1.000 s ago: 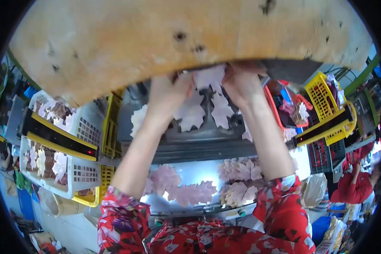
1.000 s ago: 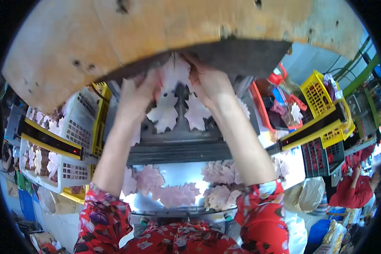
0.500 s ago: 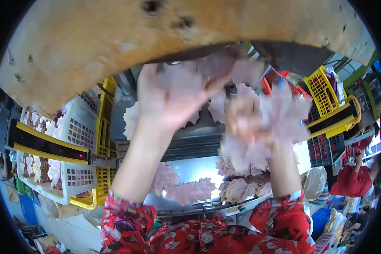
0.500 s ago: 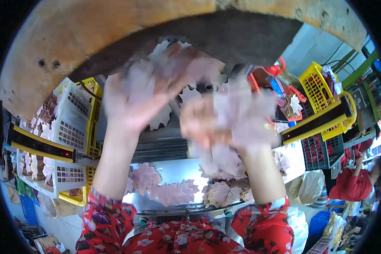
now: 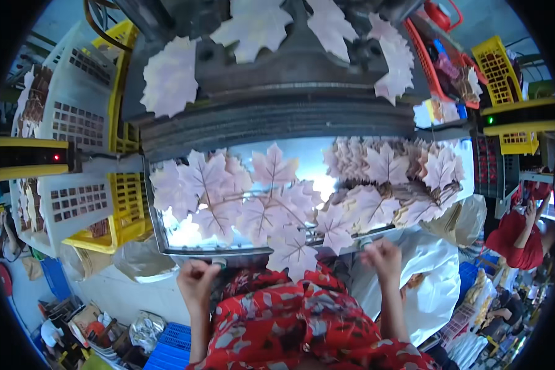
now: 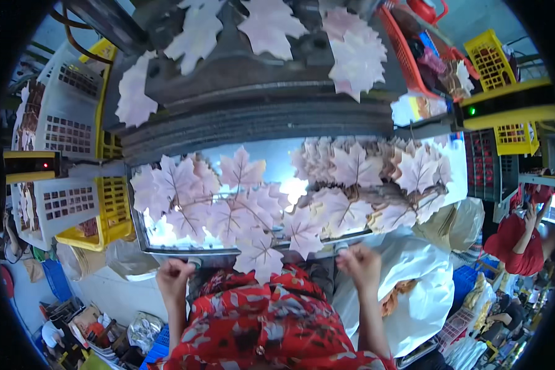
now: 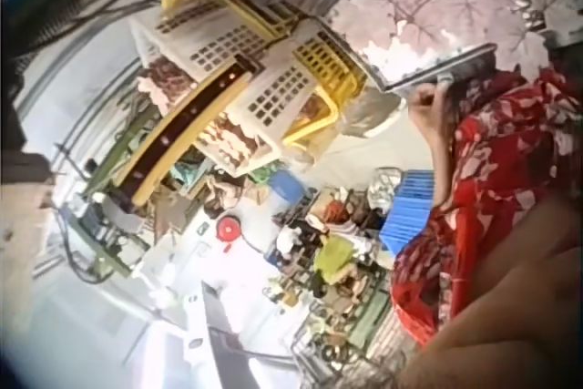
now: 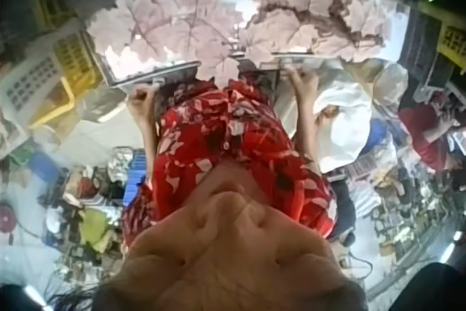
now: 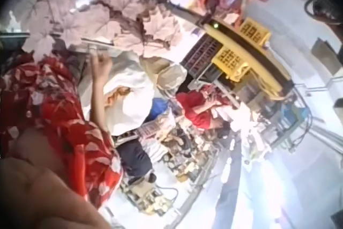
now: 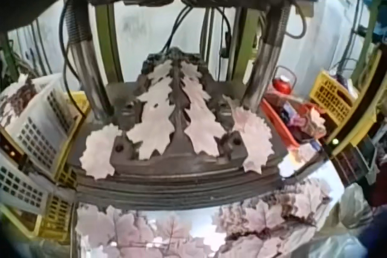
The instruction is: Arranging and sorting decorative pink artificial leaves on a metallic processing surface.
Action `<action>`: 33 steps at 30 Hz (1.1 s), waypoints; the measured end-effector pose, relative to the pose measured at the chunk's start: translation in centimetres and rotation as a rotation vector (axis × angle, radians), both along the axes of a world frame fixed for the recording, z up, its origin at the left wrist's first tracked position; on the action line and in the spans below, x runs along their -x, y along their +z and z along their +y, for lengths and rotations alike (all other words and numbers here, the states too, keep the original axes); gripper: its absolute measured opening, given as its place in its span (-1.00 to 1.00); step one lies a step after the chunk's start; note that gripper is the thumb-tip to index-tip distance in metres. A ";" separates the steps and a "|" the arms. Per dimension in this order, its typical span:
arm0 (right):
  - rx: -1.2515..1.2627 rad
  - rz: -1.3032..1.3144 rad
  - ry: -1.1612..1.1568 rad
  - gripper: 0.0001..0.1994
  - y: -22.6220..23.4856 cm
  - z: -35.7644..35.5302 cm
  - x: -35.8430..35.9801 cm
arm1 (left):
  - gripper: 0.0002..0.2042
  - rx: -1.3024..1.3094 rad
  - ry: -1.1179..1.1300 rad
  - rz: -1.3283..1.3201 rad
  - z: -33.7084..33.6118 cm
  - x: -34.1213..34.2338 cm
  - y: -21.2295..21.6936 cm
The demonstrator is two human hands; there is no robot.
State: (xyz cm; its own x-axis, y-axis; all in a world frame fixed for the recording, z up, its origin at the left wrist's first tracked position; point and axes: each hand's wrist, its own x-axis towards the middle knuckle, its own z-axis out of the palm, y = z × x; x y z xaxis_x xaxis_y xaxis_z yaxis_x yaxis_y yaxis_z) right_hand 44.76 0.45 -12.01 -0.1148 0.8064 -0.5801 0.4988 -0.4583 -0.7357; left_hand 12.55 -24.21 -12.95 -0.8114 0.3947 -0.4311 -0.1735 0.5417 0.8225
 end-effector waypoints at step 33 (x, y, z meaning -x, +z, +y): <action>-0.808 -0.171 0.755 -0.73 7.4 0.4 10.9 | -0.82 0.048 -0.479 0.841 12.2 2.4 7.5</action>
